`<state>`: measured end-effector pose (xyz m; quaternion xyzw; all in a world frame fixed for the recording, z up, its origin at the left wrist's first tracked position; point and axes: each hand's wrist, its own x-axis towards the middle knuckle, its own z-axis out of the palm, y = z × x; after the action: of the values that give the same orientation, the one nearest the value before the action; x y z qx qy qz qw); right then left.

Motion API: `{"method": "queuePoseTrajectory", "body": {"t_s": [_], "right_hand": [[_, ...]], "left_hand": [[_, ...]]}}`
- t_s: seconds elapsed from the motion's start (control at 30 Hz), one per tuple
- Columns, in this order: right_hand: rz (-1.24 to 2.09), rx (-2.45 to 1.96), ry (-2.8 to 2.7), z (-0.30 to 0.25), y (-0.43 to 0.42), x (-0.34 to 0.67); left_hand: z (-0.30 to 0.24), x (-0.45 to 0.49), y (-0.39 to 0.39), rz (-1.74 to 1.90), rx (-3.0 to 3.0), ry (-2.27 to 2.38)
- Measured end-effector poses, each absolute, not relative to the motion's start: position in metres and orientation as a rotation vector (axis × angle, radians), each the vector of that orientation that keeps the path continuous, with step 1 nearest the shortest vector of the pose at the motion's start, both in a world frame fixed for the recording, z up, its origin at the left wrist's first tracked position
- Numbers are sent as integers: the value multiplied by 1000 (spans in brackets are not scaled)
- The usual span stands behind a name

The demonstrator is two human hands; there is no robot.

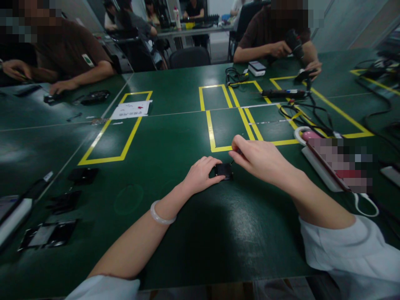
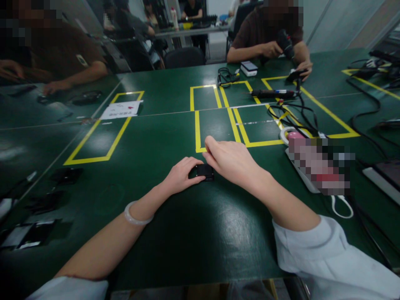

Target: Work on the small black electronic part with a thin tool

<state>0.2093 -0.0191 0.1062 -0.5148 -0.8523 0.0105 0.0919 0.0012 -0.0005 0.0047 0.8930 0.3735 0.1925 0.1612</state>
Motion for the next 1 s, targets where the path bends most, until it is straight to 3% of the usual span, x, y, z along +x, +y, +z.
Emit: {"method": "queuePoseTrajectory", "body": {"t_s": [0.7,1.0], "right_hand": [[-92,-1642,-2534,104,-17,207],[-2,-1573,-2509,106,-20,210]], "left_hand": [[4,1,0,557,2547,1056],[5,1,-1,546,2544,1066]]}}
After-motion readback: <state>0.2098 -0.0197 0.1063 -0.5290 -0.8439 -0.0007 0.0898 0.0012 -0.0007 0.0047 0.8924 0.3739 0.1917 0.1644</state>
